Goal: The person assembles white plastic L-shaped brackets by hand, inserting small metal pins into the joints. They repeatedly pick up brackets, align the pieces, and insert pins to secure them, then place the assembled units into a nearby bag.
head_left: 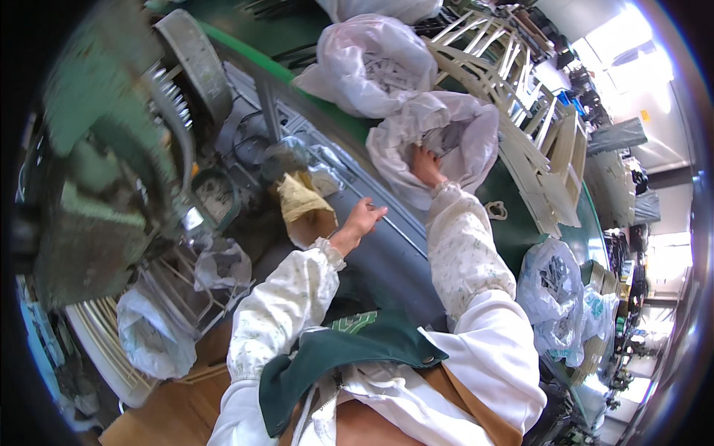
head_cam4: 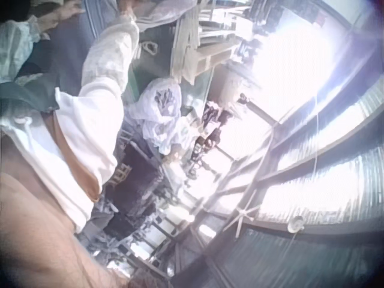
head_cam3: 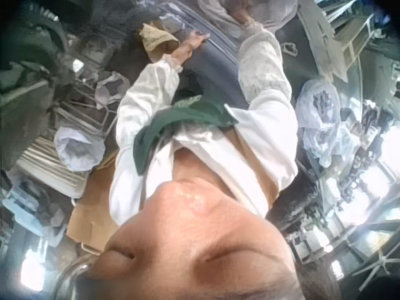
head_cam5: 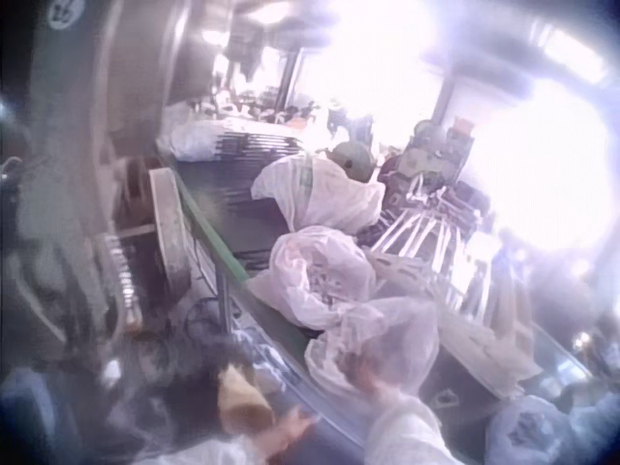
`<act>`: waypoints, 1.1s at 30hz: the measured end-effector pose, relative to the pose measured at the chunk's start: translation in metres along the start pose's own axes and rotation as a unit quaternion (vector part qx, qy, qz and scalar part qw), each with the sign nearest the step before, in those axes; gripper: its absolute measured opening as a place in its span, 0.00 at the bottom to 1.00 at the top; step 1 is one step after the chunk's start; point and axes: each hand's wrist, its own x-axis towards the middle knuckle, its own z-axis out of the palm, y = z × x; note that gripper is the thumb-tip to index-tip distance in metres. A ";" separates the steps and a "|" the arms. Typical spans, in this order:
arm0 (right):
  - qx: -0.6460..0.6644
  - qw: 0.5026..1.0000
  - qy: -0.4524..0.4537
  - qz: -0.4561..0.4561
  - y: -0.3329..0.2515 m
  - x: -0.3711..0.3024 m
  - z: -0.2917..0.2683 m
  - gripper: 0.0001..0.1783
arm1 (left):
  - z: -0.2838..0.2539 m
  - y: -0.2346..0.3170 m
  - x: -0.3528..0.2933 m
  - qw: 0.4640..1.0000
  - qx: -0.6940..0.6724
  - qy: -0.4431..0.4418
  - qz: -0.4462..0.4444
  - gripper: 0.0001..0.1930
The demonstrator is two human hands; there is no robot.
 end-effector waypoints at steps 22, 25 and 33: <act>0.571 0.812 0.038 0.116 0.034 -0.021 -0.034 0.18 | -0.029 0.069 0.041 0.985 -0.064 0.098 0.123 0.12; 0.288 0.918 0.274 0.009 0.072 -0.017 -0.037 0.16 | -0.017 0.093 0.029 0.985 -0.063 0.081 0.135 0.11; 0.785 0.560 -0.253 -0.078 -0.037 -0.092 -0.155 0.24 | -0.018 0.095 -0.032 0.976 -0.088 0.048 0.196 0.08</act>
